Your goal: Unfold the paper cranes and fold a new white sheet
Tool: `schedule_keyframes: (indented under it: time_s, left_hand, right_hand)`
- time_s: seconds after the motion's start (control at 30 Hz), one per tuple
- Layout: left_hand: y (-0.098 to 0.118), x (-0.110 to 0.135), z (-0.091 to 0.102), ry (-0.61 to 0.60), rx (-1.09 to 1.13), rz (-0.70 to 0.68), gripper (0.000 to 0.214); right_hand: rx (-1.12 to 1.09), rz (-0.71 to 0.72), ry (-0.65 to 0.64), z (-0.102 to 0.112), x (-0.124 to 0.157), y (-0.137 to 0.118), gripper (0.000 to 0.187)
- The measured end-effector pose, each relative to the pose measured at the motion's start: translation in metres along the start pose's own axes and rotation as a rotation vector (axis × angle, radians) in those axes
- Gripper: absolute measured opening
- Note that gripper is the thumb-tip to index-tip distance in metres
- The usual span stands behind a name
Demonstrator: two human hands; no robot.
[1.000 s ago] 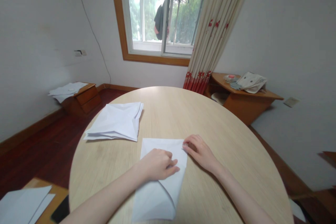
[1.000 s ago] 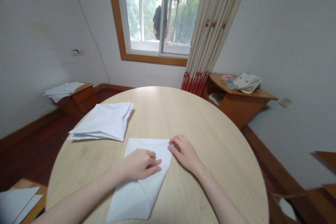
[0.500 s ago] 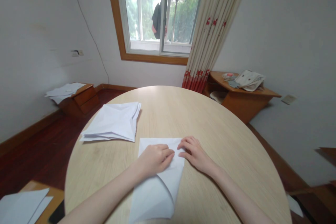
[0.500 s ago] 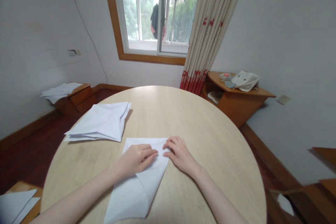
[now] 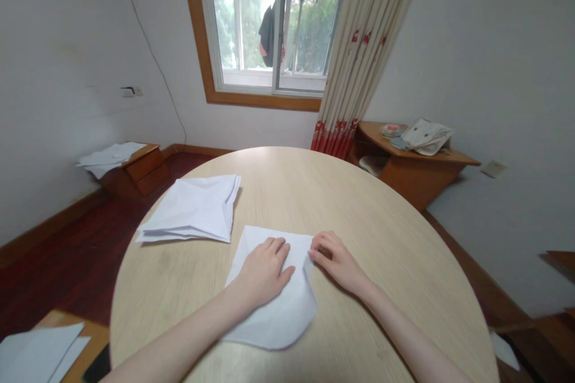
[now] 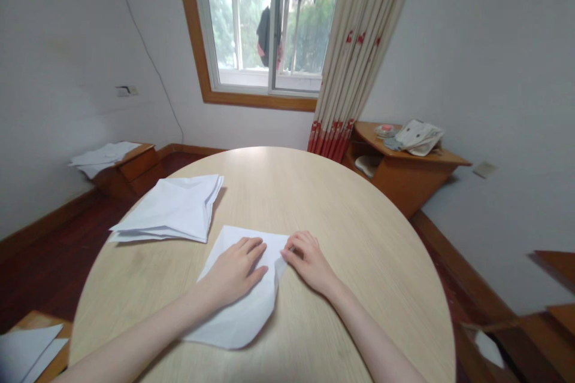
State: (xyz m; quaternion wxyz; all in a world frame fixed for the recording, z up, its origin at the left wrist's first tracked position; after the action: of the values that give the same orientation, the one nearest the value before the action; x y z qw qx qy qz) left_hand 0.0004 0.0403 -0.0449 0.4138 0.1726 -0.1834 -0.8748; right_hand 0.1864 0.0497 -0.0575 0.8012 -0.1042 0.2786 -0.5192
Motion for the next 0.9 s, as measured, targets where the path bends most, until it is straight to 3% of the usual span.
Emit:
schedule_keyframes:
  time_s: [0.13, 0.27, 0.67, 0.9]
  left_hand:
    - [0.001, 0.001, -0.009, 0.005, -0.068, 0.028, 0.059]
    - [0.000, 0.003, -0.019, 0.020, -0.075, 0.036, 0.075]
    - [-0.004, 0.004, -0.037, 0.038, -0.012, 0.059, 0.101]
    - [-0.002, 0.006, -0.038, 0.054, 0.011, 0.069, 0.108]
  right_hand:
    - [0.004, 0.001, -0.013, 0.000, 0.000, 0.002, 0.039]
    - [0.028, 0.007, -0.045, -0.002, 0.000, 0.003, 0.038]
    - [0.109, 0.031, -0.081, -0.006, 0.006, 0.002, 0.003]
    - [0.191, 0.006, -0.152, -0.004, 0.006, -0.004, 0.015]
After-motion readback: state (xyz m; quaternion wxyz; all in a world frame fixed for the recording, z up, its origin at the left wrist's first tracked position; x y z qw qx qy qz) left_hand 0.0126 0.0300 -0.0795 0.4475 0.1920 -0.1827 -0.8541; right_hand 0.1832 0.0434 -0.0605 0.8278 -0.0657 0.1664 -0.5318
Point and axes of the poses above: each hand's wrist, its own x-axis away from the middle knuckle, its own z-axis out of the back of the hand, y = z × x, the point moved 3 cm from there along -x, towards the middle knuckle, and after that the axes turned 13 degrees about x, right-handed, at the moved point
